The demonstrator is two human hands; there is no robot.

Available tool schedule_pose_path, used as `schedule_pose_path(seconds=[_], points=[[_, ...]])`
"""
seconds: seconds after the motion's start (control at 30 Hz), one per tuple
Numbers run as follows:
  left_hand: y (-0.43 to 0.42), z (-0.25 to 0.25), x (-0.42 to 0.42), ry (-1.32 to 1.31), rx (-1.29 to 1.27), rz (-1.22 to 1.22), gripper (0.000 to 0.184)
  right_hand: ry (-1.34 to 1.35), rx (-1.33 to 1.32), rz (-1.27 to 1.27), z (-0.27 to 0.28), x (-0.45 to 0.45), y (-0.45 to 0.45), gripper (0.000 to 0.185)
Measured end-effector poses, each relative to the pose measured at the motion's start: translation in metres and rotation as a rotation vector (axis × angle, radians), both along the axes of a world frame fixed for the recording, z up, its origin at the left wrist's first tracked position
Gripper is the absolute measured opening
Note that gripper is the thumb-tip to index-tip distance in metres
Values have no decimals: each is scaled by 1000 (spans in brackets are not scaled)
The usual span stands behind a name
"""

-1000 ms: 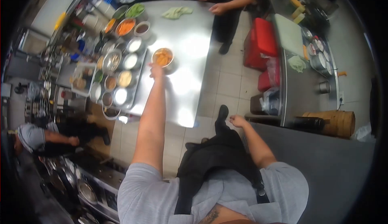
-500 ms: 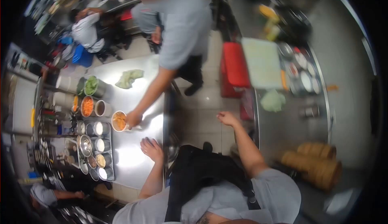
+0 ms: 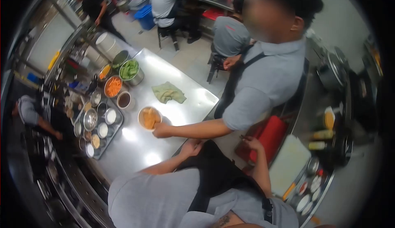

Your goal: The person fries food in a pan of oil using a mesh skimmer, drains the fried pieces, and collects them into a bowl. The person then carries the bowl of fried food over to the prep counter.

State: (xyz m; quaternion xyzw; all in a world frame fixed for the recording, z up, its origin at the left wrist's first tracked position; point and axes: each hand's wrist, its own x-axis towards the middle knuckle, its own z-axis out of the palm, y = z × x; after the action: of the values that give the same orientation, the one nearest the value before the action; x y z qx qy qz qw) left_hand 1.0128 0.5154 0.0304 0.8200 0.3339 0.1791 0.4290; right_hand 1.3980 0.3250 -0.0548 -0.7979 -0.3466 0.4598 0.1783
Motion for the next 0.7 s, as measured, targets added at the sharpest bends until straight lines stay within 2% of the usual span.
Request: schedule_pose_path(seconds=[0.03, 0.1, 0.17, 0.2, 0.27, 0.33, 0.4, 0.47, 0.53, 0.63, 0.7], points=[[9, 20, 26, -16, -99, -43, 28, 4, -14, 48, 14, 7, 11, 46], [14, 29, 56, -31, -189, -38, 30, 277, -78, -244, 44, 7, 40, 46], [35, 16, 88, 22, -93, -187, 30, 352, -47, -254, 14, 28, 49, 44], [45, 23, 102, 18, -83, -151, 30, 426, -26, -313, 0, 45, 57, 41], [61, 43, 132, 12, -151, -29, 23, 445, -97, -204, 0, 68, 84, 41], [88, 9, 152, 6, 20, 114, 25, 461, -170, -100, -11, 87, 104, 41], [116, 2, 167, 31, 160, 321, 25, 399, -188, 130, -37, 117, 134, 44], [135, -12, 169, 226, 247, 525, 28, 347, -259, 329, -31, 138, 167, 48], [139, -18, 168, 208, 464, 602, 34, 312, -318, 472, -18, 143, 194, 51], [134, -6, 178, 337, 572, 601, 39, 488, -317, 555, -4, 152, 240, 56], [133, -5, 181, 361, 537, 623, 39, 519, -312, 656, -3, 151, 268, 55]])
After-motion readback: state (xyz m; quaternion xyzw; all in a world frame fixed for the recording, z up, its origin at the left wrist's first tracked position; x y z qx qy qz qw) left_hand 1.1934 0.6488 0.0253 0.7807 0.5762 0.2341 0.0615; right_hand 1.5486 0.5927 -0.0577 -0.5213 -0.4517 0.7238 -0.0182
